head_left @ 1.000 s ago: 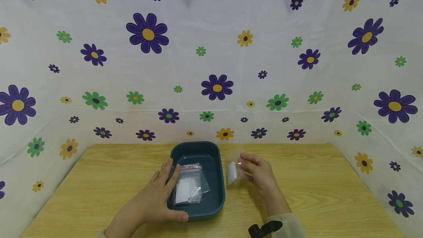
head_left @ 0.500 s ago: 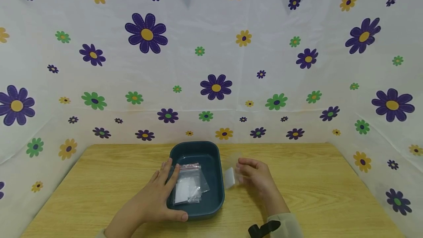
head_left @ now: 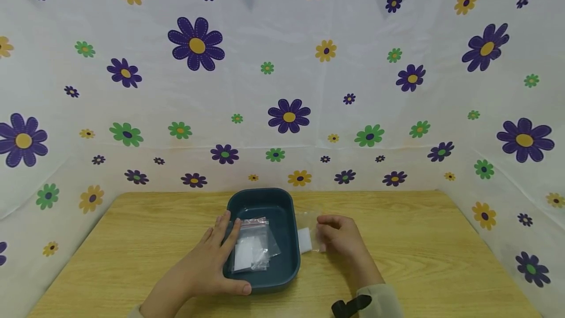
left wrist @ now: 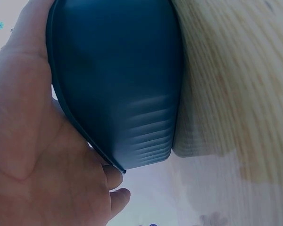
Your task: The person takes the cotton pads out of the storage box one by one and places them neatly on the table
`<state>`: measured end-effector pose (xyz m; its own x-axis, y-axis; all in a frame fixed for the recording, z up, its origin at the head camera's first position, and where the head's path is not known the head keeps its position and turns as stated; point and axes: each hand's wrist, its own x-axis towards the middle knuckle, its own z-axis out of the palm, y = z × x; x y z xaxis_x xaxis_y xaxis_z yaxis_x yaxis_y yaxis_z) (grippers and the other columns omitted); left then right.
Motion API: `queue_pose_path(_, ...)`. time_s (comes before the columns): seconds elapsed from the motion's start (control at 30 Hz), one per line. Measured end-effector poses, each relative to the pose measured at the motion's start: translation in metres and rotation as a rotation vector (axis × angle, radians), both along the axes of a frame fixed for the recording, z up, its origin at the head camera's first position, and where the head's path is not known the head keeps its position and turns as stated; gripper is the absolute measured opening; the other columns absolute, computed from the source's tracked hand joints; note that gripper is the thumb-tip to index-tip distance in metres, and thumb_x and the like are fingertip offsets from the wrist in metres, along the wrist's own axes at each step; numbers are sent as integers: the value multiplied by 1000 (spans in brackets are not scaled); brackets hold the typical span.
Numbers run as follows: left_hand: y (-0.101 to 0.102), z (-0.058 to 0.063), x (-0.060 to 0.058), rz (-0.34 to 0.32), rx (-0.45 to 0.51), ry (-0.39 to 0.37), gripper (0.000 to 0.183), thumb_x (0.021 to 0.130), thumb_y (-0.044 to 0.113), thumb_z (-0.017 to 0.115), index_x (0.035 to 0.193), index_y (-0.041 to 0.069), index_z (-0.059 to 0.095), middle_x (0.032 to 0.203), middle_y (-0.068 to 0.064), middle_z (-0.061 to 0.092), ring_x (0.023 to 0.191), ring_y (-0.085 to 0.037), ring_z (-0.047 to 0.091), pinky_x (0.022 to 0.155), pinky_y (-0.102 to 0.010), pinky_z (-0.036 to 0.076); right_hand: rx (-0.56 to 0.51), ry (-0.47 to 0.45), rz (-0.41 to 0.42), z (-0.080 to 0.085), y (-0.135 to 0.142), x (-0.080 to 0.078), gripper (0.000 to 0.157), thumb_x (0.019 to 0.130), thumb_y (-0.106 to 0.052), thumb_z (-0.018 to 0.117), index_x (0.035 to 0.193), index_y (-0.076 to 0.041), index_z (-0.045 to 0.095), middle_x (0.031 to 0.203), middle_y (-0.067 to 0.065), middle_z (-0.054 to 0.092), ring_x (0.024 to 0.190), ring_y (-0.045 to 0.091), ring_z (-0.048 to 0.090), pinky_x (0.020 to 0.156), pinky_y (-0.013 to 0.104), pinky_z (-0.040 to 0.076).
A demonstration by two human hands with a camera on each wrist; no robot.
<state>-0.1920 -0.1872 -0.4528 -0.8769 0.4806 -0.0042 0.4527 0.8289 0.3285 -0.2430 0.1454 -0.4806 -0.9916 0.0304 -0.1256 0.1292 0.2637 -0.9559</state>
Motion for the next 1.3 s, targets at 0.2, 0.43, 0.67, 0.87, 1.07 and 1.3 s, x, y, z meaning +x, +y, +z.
queue_pose_path(0.2, 1, 2, 0, -3, 6, -3, 132, 67, 86, 64, 161, 11, 8, 165, -24, -4, 152, -43, 4, 119, -63, 15, 94, 19, 44, 2, -2, 1, 23, 94, -8, 64, 115, -1, 71, 101, 9, 70, 80, 17, 63, 63, 31, 56)
queue_pose_path(0.43, 0, 2, 0, -11, 16, 5, 132, 67, 85, 65, 161, 11, 9, 166, -24, -2, 152, -45, 6, 118, -64, 18, 185, 25, 83, 9, -4, 7, 24, 95, -10, 63, 118, -1, 68, 103, 10, 68, 80, 18, 64, 63, 33, 58)
queue_pose_path(0.67, -3, -2, -2, -5, 6, -7, 133, 66, 89, 61, 161, 13, 7, 166, -21, -4, 152, -43, 4, 119, -62, 17, 261, 47, 85, 15, -6, 11, 27, 93, -10, 65, 119, -2, 68, 105, 10, 69, 83, 18, 65, 65, 32, 59)
queue_pose_path(0.87, -3, -3, -2, -6, 10, -2, 133, 66, 89, 60, 161, 14, 6, 166, -21, -5, 152, -43, 3, 119, -63, 17, 312, 58, 76, 19, -7, 12, 27, 93, -11, 66, 118, -2, 68, 107, 11, 70, 86, 19, 66, 65, 32, 59)
queue_pose_path(1.07, -3, -2, -1, -7, 6, -5, 134, 65, 90, 60, 161, 13, 7, 166, -21, -4, 152, -43, 3, 119, -62, 16, 338, 60, 61, 20, -5, 13, 27, 93, -11, 67, 119, -3, 68, 108, 11, 69, 86, 19, 66, 65, 32, 59)
queue_pose_path(1.3, -2, -1, -1, -1, -1, -6, 134, 65, 90, 60, 161, 12, 8, 166, -21, -4, 153, -42, 3, 119, -62, 16, 349, 102, 18, 22, -6, 10, 25, 95, -16, 66, 118, -8, 70, 110, 7, 69, 92, 20, 66, 75, 35, 59)
